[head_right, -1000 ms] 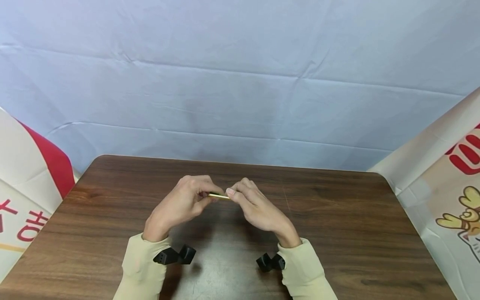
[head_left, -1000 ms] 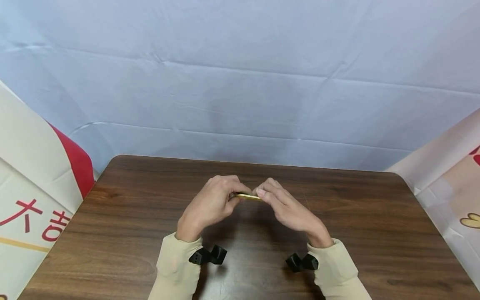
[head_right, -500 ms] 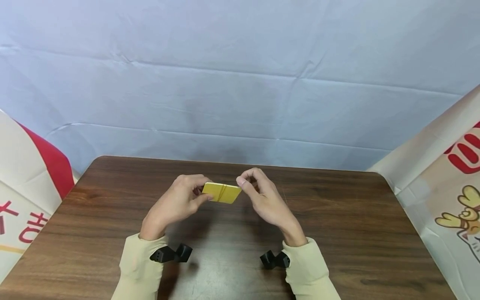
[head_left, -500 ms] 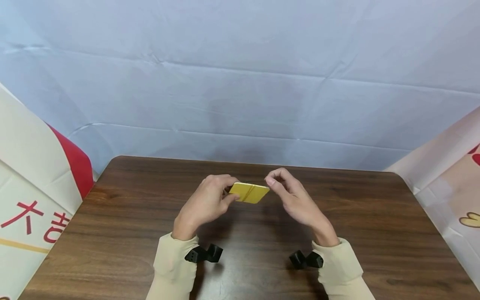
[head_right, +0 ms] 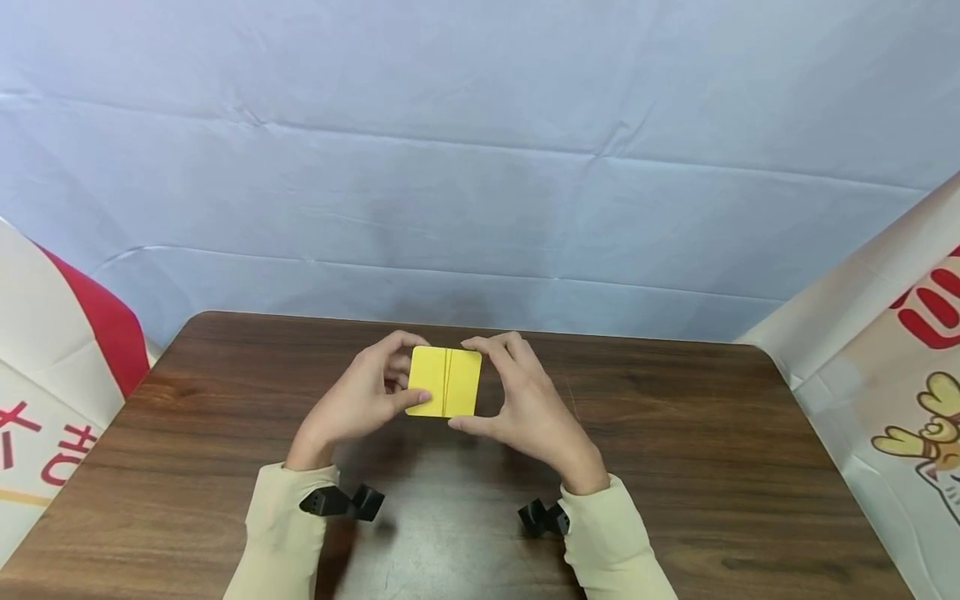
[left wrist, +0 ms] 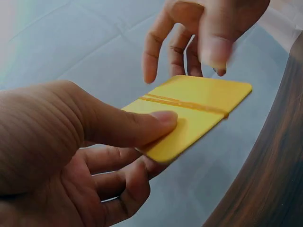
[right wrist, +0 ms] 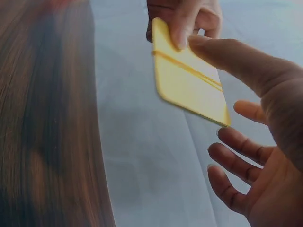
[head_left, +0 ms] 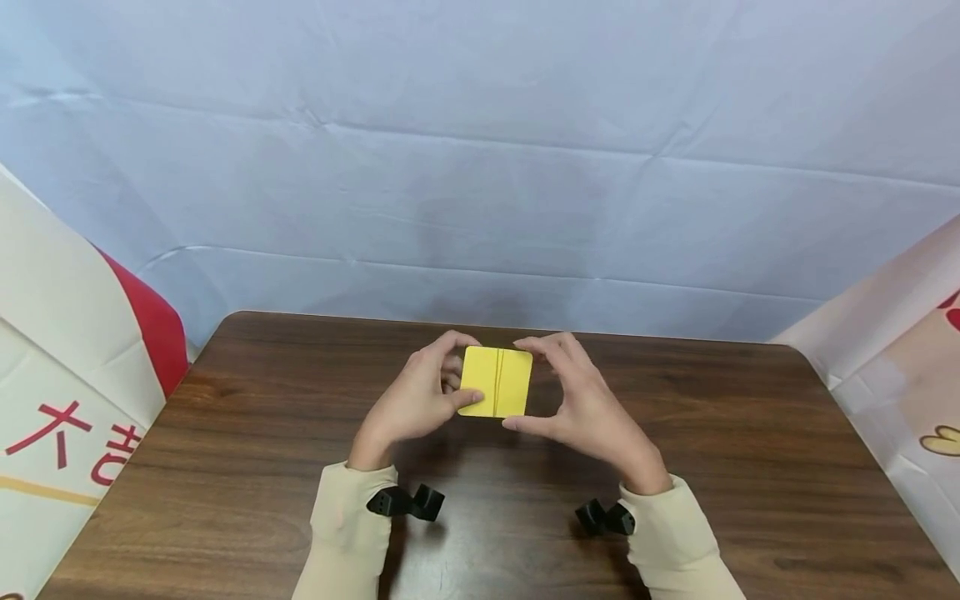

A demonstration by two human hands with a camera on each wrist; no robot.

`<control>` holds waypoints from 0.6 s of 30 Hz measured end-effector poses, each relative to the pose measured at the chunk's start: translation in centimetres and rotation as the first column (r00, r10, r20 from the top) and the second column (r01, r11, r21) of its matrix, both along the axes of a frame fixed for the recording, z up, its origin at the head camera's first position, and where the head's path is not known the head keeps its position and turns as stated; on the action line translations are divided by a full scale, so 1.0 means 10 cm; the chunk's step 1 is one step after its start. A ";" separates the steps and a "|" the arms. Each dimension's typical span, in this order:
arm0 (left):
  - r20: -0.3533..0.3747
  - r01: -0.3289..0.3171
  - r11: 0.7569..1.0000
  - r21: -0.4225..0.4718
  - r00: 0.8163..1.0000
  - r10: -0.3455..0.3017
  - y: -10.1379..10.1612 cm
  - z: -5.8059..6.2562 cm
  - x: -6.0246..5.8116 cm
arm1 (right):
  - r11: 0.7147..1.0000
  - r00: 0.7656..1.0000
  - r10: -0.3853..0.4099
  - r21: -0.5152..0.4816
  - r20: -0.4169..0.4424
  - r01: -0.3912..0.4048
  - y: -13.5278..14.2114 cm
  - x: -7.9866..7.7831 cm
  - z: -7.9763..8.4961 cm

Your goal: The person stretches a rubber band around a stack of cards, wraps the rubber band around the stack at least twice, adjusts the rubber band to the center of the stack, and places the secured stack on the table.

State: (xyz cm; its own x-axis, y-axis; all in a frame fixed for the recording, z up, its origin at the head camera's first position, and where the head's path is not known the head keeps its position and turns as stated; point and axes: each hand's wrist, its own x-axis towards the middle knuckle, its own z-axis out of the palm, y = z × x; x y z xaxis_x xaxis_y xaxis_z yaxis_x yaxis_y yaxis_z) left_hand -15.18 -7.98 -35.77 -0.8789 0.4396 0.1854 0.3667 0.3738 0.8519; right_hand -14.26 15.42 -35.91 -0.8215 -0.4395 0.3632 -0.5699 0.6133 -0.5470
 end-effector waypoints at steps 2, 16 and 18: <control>0.014 0.009 0.999 0.041 1.000 -0.010 0.00 -0.02 -0.01 | 0.999 1.000 -0.008 0.044 -0.022 0.009 0.00 0.00 -0.01; 0.002 0.060 0.998 -0.036 0.998 -0.060 -0.03 -0.07 -0.03 | 0.992 0.999 -0.028 0.123 -0.015 0.029 0.01 -0.02 -0.06; -0.040 0.033 0.991 -0.127 0.998 -0.039 -0.03 -0.06 -0.02 | 0.992 1.000 -0.031 0.123 0.004 0.030 0.01 -0.03 -0.07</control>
